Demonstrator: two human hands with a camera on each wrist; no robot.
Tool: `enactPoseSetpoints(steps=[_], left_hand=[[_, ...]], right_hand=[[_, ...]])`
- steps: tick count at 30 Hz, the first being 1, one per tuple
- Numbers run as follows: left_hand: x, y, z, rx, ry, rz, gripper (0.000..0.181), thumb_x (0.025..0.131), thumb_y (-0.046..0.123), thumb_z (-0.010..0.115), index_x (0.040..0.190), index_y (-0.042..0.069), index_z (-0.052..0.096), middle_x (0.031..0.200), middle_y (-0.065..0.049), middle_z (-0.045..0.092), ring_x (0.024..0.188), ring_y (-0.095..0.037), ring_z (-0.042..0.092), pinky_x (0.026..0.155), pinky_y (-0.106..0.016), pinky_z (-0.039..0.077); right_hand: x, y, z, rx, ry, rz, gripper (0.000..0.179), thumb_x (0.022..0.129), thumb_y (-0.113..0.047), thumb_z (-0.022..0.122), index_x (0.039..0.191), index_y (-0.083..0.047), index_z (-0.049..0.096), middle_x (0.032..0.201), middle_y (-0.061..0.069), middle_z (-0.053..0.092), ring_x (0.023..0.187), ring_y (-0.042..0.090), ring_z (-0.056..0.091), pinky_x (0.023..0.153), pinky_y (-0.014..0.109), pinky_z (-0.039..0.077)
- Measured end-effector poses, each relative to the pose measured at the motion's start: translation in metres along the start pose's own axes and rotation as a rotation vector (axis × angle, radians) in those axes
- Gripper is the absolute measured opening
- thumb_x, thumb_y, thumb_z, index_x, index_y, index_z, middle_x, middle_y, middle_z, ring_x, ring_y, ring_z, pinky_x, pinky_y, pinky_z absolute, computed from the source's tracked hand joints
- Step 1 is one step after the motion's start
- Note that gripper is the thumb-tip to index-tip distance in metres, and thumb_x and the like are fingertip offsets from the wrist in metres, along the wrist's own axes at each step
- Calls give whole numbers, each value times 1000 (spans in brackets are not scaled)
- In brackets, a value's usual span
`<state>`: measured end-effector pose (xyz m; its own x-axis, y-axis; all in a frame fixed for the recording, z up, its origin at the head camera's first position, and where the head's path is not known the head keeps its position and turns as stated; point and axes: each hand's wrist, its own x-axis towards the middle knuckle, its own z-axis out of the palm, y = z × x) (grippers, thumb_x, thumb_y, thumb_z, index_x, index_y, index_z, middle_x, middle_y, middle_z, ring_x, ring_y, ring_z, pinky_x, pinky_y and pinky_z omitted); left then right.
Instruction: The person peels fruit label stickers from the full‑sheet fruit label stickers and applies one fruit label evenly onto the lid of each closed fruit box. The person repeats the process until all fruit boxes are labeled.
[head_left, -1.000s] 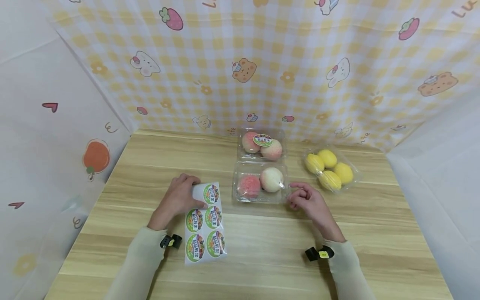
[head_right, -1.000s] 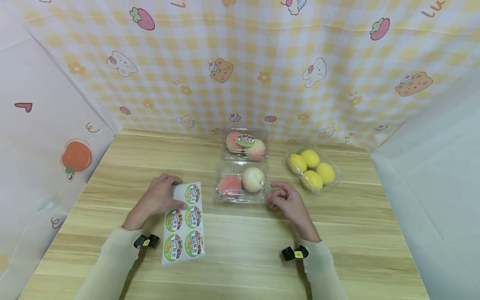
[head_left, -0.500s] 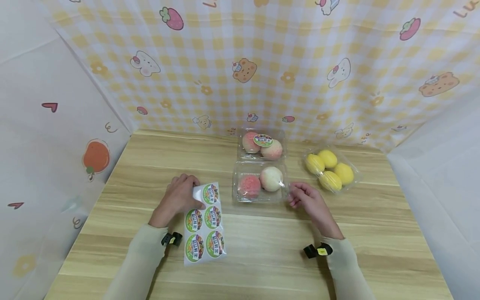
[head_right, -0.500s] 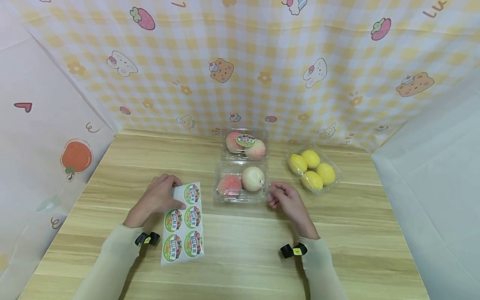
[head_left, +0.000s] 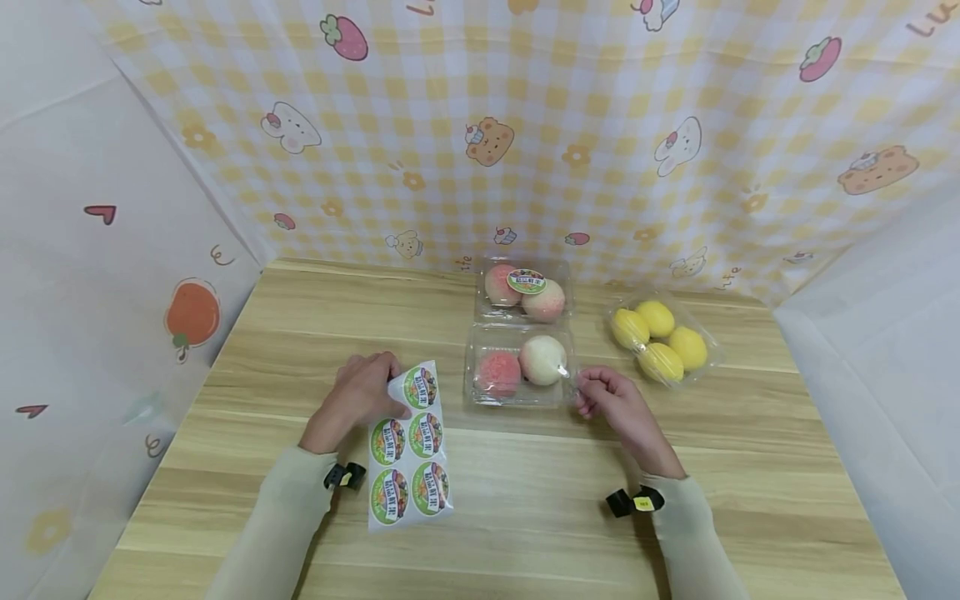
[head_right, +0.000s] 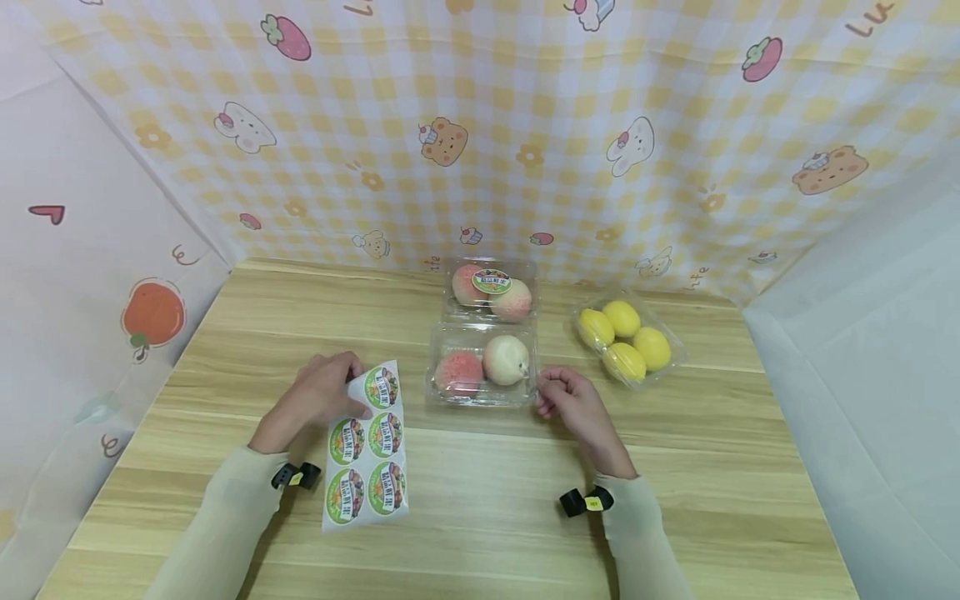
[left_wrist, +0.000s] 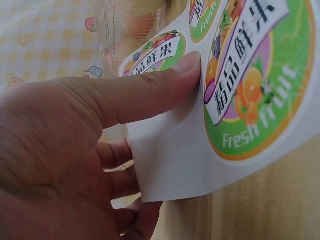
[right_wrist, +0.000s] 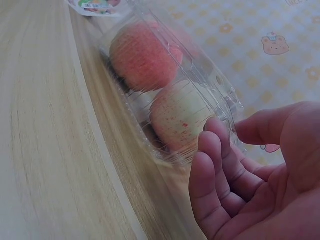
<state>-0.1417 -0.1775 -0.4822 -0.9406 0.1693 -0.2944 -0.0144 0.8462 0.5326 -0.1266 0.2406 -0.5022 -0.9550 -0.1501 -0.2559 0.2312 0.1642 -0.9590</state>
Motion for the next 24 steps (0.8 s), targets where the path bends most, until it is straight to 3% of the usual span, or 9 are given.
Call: enactPoseSetpoints(steps=[6,11,16,24], left_hand=[[0,-1,2,-116,-58,-13,50,90,11,92,127,5,59,96,-11,69,73,-23,69,62,-35,59],[1,-2,2,-247,-47,60,43,94,9,88,127,1,62,97,-12,71,70,-21,70,60,-35,61],[1,1,-3,-437,-60,145,35,95,9,86,121,0,66,95,-12,72,69,-23,74,60,-38,64],[1,7,-3,-725,-180,261,30,96,1,79,122,-7,66,94,-16,75,70,-30,78,60,-42,66]], right_hand=[[0,1,0,7,0,-1,26,114,-12,55,123,13,60,90,10,69,80,15,67,75,27,58],[0,1,-1,-5,2,-8,26,114,-11,55,123,13,60,90,9,69,80,15,67,75,27,58],[0,1,0,-15,6,-13,26,114,-11,55,122,13,60,89,10,68,80,15,67,75,27,58],[0,1,0,-14,6,-14,26,114,-11,56,123,13,60,89,9,69,79,15,67,75,27,58]])
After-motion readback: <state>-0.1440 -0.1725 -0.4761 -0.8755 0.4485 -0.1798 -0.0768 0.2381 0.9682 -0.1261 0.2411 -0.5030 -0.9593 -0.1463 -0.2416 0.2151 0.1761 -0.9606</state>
